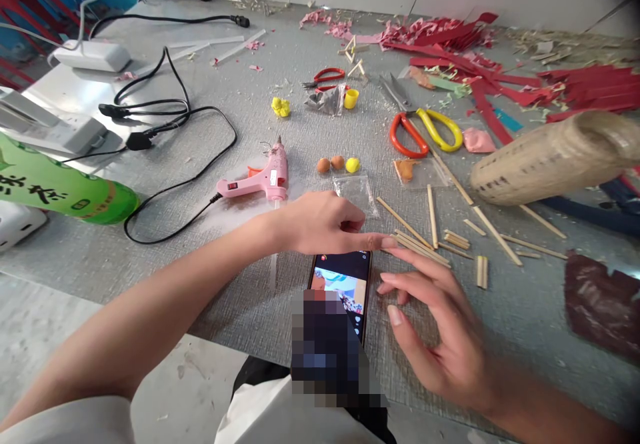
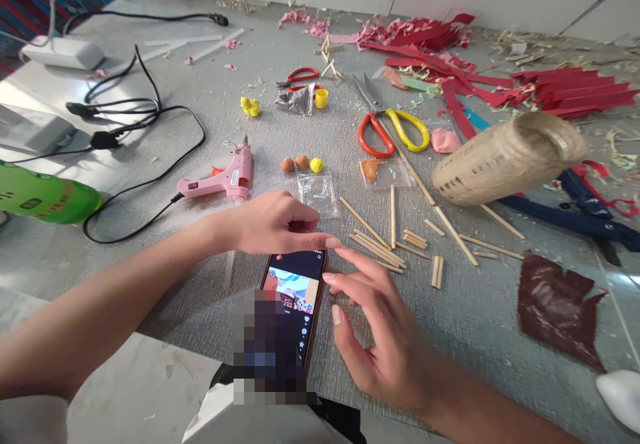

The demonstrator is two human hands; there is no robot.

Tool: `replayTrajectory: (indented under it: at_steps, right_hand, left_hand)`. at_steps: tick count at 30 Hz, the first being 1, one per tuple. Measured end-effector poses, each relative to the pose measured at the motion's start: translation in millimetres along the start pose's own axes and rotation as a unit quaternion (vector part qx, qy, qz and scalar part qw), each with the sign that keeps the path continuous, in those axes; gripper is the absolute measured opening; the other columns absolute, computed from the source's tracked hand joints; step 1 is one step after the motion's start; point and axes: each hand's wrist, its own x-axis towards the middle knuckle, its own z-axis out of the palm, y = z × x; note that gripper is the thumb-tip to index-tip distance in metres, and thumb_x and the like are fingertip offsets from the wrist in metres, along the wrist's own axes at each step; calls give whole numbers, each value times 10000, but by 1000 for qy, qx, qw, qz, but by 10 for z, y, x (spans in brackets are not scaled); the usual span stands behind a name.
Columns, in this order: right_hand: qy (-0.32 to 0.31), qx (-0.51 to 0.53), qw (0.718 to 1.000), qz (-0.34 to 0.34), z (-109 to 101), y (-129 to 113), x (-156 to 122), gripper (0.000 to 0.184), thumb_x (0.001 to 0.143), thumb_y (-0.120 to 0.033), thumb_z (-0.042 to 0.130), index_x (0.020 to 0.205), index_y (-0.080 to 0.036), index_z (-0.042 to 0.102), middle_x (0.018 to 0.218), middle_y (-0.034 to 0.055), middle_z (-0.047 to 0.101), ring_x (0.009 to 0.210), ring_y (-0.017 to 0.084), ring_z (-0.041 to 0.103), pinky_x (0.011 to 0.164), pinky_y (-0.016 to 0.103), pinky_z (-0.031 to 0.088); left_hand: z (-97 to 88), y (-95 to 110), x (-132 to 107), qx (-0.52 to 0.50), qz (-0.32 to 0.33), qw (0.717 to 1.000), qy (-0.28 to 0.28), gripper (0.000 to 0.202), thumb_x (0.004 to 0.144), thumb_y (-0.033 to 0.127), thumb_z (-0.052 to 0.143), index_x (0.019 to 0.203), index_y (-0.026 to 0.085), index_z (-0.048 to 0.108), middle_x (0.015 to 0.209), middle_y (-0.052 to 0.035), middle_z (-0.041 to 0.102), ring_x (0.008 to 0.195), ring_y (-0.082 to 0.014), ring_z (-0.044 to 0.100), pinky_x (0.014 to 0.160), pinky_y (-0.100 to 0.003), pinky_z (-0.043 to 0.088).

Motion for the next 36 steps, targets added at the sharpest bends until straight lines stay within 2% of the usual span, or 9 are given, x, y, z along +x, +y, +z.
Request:
replayTrajectory:
  at_steps: [12,16,20,31,36]
  right_hand:
    - [-1,0,1000,2,14,-5,11,433,906,-52,531,1334,-121,545,1211,138,613,1331,264,524,964,381,553]
    - [-6,-5,1000,-1,1,-11,23,419,907,-51,527,1321,-109,548,1161,133,622,1333,266,523,1016,406,533]
    - [3,-1,1000,3,15,1,5,416,908,-61,532,1320,-111,555,1239,145,603,1297,252,547,1007,395,538]
    - [-3,-1,1000,4,13,10,-19,423,910,-64,537,1331,-112,547,1183,137,620,1327,267,528,1023,418,532]
    - [-4,-5,1000,8,18,10,-27,417,914,-74,532,1329,-118,552,1306,160,581,1285,251,561,1017,407,546]
  left_hand:
    - [13,-12,6,2,5,1000,7,621,916,711,502,611,172,465,554,43,416,542,-77,269,572,-302,214]
    - [15,-17,5,5,6,1000,9,627,915,718,500,610,172,458,546,45,406,543,-79,262,566,-302,219]
    - [17,-11,5,8,3,1000,8,629,915,723,498,614,172,459,546,48,407,543,-79,265,562,-297,226]
    - [18,-2,4,7,3,1000,8,622,915,715,505,616,171,474,546,48,410,540,-78,263,561,-296,223]
    - [21,-13,6,2,10,1000,12,633,917,726,489,613,171,476,550,42,423,543,-80,265,566,-296,219]
